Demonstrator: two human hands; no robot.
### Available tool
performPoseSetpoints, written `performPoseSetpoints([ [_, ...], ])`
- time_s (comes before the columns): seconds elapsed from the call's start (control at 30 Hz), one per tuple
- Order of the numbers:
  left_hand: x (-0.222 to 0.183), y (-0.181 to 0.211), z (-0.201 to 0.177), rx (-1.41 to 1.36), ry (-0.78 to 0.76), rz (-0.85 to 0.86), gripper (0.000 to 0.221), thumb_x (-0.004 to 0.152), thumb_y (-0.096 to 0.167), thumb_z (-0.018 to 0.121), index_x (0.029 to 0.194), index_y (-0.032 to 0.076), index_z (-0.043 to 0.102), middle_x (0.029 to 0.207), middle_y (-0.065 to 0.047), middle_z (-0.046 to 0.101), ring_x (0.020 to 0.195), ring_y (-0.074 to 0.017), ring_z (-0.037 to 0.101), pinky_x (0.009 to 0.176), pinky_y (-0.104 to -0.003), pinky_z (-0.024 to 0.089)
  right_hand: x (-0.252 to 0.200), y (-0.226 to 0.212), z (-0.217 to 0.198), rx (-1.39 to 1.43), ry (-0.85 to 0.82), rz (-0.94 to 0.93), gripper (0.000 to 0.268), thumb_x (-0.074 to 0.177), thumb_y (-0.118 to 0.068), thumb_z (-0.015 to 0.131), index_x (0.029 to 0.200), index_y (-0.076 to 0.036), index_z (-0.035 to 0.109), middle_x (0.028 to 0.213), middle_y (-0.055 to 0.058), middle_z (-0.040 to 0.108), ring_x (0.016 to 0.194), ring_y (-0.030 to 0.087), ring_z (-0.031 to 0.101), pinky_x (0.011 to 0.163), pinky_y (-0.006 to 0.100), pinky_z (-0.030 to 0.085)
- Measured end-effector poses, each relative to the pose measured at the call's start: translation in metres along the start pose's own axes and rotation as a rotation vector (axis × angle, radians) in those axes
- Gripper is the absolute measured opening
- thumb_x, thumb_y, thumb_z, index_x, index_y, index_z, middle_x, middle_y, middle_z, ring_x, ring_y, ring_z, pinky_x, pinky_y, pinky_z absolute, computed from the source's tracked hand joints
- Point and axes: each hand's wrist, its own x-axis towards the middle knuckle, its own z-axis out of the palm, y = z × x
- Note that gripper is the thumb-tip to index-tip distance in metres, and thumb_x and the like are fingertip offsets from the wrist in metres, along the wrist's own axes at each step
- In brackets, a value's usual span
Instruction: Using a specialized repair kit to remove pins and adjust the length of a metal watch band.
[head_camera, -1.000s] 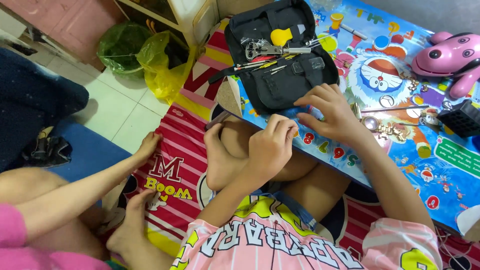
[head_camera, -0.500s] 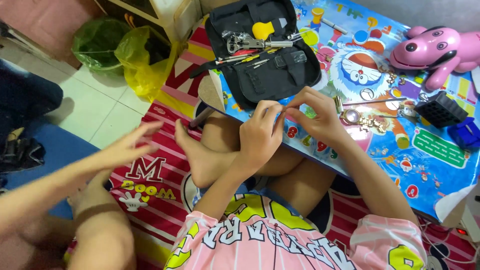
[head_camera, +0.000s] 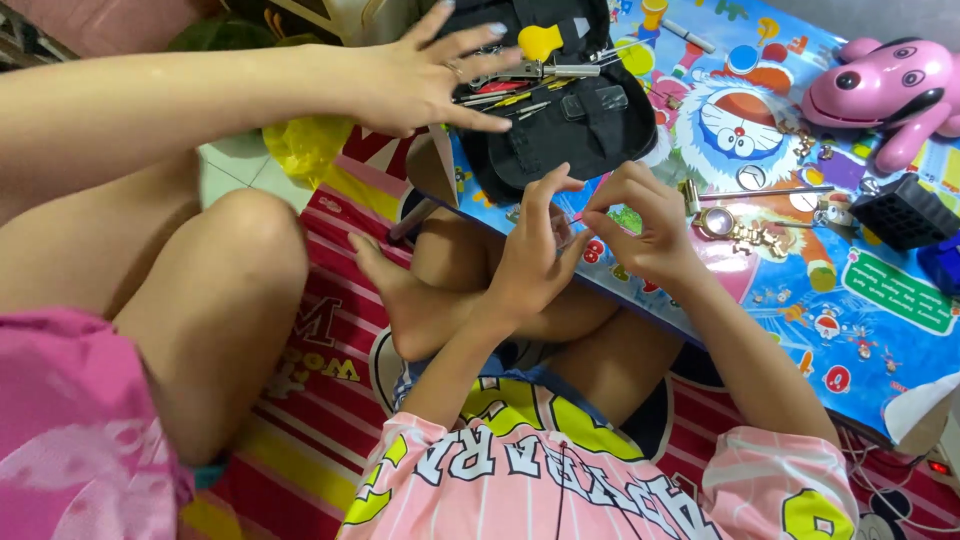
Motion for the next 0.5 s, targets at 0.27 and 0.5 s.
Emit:
performPoseSetpoints([
  [0.27,0.008,0.002,0.007,-0.057,0.088,0.312,0.046,0.097,-0.008,0.059,0.127,0.003,0.026,0.128,-0.021,0.053,0.094,-0.0331,0.07,0.079,-0.04,0.062,0.005,0.006,0.004,-0.023,-0.041,-0.099,0.01,0.088,0.0,0.081,0.092,-0.007,0.077,0.081,0.008,0.065,0.071,0.026,0.057,0.071,0.038,0.043],
  [0.5,0.009,0.007,0.005,-0.008,0.086,0.328,0.05,0.091,-0.015,0.062,0.121,0.003,0.026,0.128,-0.024,0.052,0.091,-0.0333,0.067,0.078,-0.041,0.06,0.004,0.009,0.004,-0.039,-0.039,-0.098,0.003,0.089,-0.002,0.08,0.09,-0.004,0.081,0.069,0.008,0.059,0.063,0.022,0.049,0.067,0.038,0.038],
])
